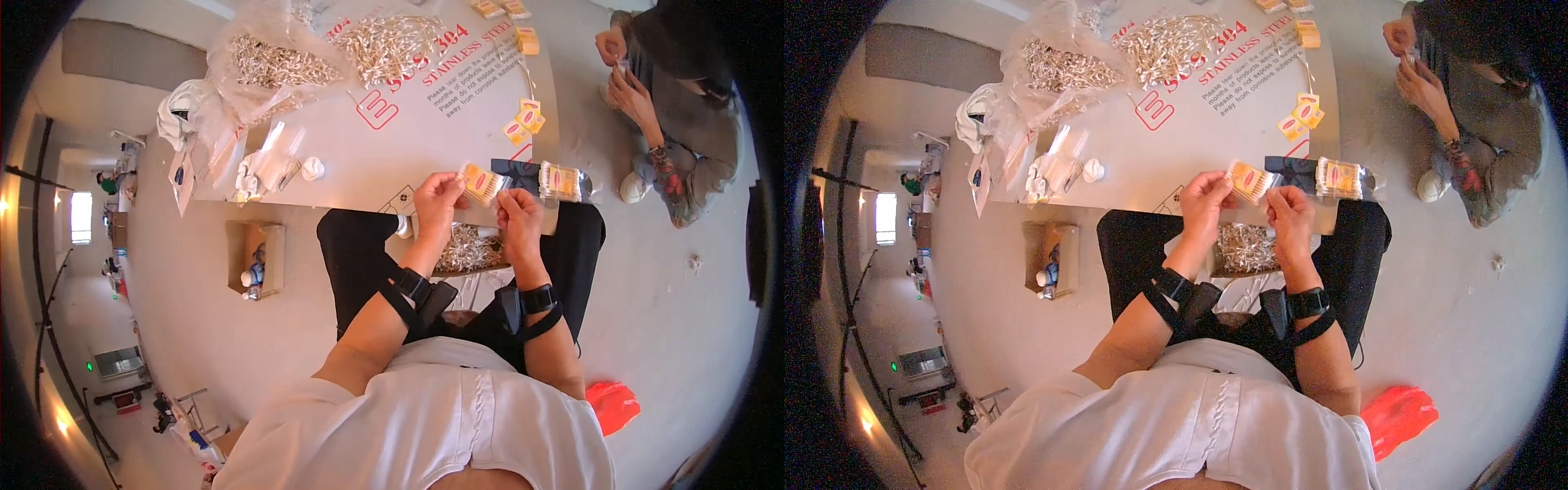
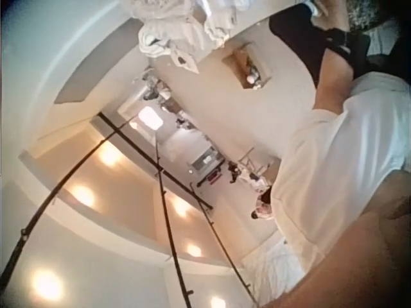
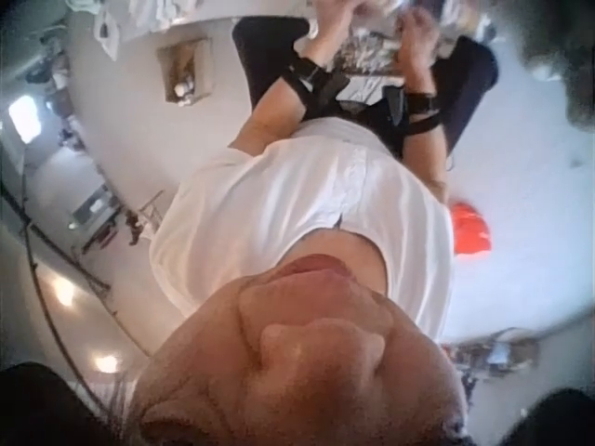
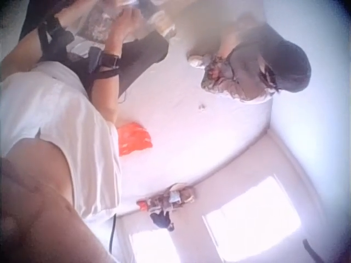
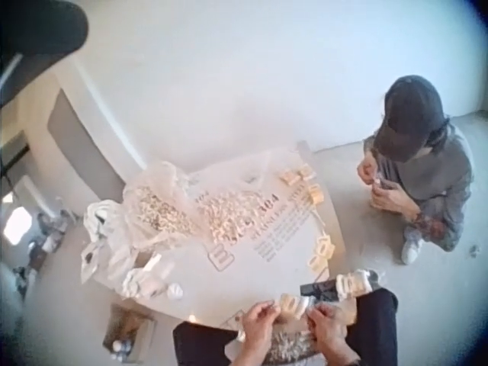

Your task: Packaging and sorting cotton swabs from bulk piles and small packets into small plastic bags.

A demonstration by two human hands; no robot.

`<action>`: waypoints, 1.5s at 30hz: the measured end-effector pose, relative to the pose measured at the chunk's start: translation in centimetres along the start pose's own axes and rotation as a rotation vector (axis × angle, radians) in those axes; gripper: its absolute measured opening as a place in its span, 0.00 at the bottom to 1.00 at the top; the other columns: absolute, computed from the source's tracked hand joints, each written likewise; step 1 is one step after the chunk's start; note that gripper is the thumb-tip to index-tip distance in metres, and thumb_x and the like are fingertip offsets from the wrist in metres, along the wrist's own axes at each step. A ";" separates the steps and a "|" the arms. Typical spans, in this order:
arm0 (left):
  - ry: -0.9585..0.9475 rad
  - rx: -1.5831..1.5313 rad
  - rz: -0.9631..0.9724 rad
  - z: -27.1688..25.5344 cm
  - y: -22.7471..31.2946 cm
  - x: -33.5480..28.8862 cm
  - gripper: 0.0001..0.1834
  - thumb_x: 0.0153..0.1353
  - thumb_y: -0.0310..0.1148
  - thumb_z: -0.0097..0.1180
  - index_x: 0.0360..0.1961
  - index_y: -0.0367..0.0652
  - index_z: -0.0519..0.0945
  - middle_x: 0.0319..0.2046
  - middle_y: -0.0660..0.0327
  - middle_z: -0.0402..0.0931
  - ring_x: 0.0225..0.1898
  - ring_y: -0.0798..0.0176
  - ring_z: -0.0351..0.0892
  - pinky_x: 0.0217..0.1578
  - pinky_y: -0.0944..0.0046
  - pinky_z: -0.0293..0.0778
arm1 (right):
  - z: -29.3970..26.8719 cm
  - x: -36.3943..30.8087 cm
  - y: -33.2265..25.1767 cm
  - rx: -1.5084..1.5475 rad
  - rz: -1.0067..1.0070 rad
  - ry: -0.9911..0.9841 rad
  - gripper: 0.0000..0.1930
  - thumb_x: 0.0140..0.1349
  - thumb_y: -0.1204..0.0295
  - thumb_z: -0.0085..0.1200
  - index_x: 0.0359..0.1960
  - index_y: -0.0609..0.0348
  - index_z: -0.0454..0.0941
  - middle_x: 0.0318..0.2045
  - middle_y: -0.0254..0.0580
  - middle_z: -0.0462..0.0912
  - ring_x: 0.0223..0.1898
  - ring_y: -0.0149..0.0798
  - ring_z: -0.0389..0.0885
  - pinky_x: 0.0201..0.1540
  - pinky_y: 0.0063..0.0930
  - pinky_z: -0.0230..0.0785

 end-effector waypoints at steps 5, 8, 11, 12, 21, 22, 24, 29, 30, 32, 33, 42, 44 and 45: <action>-0.020 0.849 0.896 4.6 8.3 -3.2 0.08 0.48 0.23 0.60 0.29 0.35 0.74 0.29 0.55 0.71 0.28 0.60 0.76 0.30 0.65 0.73 | -1.5 0.8 -0.8 -0.350 -0.118 0.079 0.08 0.58 0.75 0.52 0.21 0.60 0.73 0.15 0.28 0.71 0.16 0.21 0.64 0.16 0.16 0.54; -0.452 0.572 0.461 6.7 3.8 -1.4 0.07 0.48 0.22 0.60 0.29 0.34 0.75 0.29 0.56 0.72 0.27 0.63 0.76 0.30 0.67 0.73 | -0.9 0.7 -0.9 -0.256 -0.088 0.069 0.07 0.58 0.75 0.53 0.22 0.61 0.75 0.16 0.29 0.72 0.16 0.21 0.65 0.17 0.16 0.54; -0.483 0.536 0.378 7.1 2.8 -0.7 0.08 0.47 0.22 0.61 0.27 0.33 0.74 0.28 0.57 0.73 0.26 0.65 0.75 0.29 0.68 0.73 | -1.4 1.0 -0.5 -0.213 -0.077 0.071 0.06 0.58 0.75 0.53 0.24 0.61 0.76 0.16 0.30 0.73 0.16 0.21 0.65 0.17 0.16 0.55; -0.480 0.530 0.317 7.1 2.5 -0.5 0.08 0.46 0.23 0.62 0.26 0.33 0.75 0.28 0.58 0.73 0.25 0.65 0.76 0.28 0.68 0.73 | -1.6 1.1 -0.5 -0.215 -0.074 0.073 0.06 0.58 0.75 0.53 0.24 0.61 0.76 0.16 0.30 0.73 0.16 0.21 0.65 0.17 0.16 0.55; -0.450 0.839 0.268 7.9 1.6 0.1 0.11 0.42 0.31 0.62 0.21 0.39 0.72 0.24 0.55 0.71 0.27 0.50 0.74 0.27 0.57 0.69 | -1.9 1.2 0.2 -0.262 0.051 0.075 0.07 0.60 0.75 0.51 0.26 0.64 0.78 0.17 0.33 0.76 0.16 0.24 0.71 0.16 0.16 0.59; -0.450 0.841 0.267 8.1 1.4 0.0 0.11 0.42 0.31 0.62 0.21 0.39 0.72 0.24 0.55 0.71 0.27 0.50 0.74 0.27 0.57 0.69 | -1.9 1.5 -0.1 -0.357 0.012 0.058 0.08 0.59 0.75 0.51 0.25 0.66 0.77 0.17 0.34 0.76 0.16 0.25 0.72 0.17 0.18 0.61; -0.394 0.961 0.358 8.3 1.8 -0.3 0.08 0.43 0.29 0.60 0.22 0.39 0.73 0.25 0.53 0.71 0.27 0.48 0.74 0.28 0.55 0.70 | -1.5 1.5 -0.6 -0.451 -0.024 0.038 0.09 0.59 0.75 0.51 0.25 0.68 0.77 0.16 0.35 0.76 0.16 0.25 0.72 0.17 0.19 0.62; -0.389 1.009 0.425 9.0 2.2 -1.0 0.08 0.43 0.29 0.58 0.23 0.39 0.73 0.26 0.53 0.71 0.30 0.46 0.74 0.30 0.52 0.70 | -2.1 2.3 -0.9 -0.610 -0.171 0.017 0.09 0.57 0.76 0.51 0.23 0.70 0.77 0.16 0.40 0.76 0.14 0.29 0.72 0.15 0.25 0.64; -0.399 1.019 0.436 9.1 2.3 -1.1 0.08 0.43 0.29 0.58 0.23 0.39 0.73 0.27 0.53 0.71 0.31 0.46 0.74 0.30 0.52 0.70 | -2.3 2.5 -0.7 -0.609 -0.171 0.016 0.09 0.57 0.76 0.51 0.23 0.70 0.77 0.16 0.40 0.76 0.14 0.29 0.72 0.15 0.25 0.64; -0.405 1.027 0.427 9.1 2.5 -1.1 0.09 0.43 0.29 0.58 0.24 0.38 0.72 0.27 0.53 0.71 0.31 0.46 0.73 0.30 0.52 0.70 | -2.1 2.7 -0.1 -0.614 -0.104 -0.001 0.09 0.57 0.76 0.50 0.22 0.71 0.76 0.15 0.41 0.76 0.15 0.30 0.73 0.16 0.25 0.64; -0.411 1.034 0.418 9.0 2.5 -1.1 0.09 0.43 0.29 0.58 0.25 0.38 0.72 0.27 0.53 0.71 0.32 0.46 0.73 0.30 0.52 0.70 | -1.8 2.7 -0.3 -0.612 -0.103 -0.004 0.09 0.57 0.76 0.50 0.22 0.71 0.76 0.15 0.41 0.76 0.15 0.30 0.73 0.16 0.25 0.64; -0.482 1.038 0.603 10.6 3.4 -2.3 0.07 0.44 0.26 0.54 0.26 0.39 0.71 0.28 0.53 0.72 0.33 0.45 0.74 0.31 0.51 0.71 | -1.2 2.2 -2.0 -0.816 -0.259 0.020 0.07 0.53 0.78 0.49 0.20 0.67 0.75 0.13 0.37 0.74 0.16 0.30 0.72 0.19 0.26 0.62; -0.470 1.018 0.582 10.6 3.3 -2.1 0.07 0.44 0.25 0.54 0.26 0.38 0.71 0.27 0.52 0.72 0.32 0.45 0.74 0.31 0.50 0.71 | -0.7 1.9 -2.8 -0.625 -0.333 -0.016 0.07 0.54 0.78 0.50 0.20 0.66 0.75 0.15 0.34 0.75 0.17 0.27 0.71 0.19 0.24 0.60; -0.457 0.999 0.561 10.6 3.4 -1.9 0.06 0.45 0.25 0.53 0.26 0.38 0.71 0.27 0.51 0.72 0.32 0.44 0.75 0.31 0.50 0.71 | -0.7 1.9 -3.0 -0.625 -0.332 -0.014 0.07 0.54 0.78 0.50 0.20 0.66 0.75 0.15 0.34 0.75 0.17 0.27 0.71 0.19 0.24 0.60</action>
Point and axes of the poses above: each hand's wrist, its own x-axis towards the middle knuckle, its own z-axis out of the palm, y = z × x, the point moved 10 cm from there along x, towards the middle knuckle
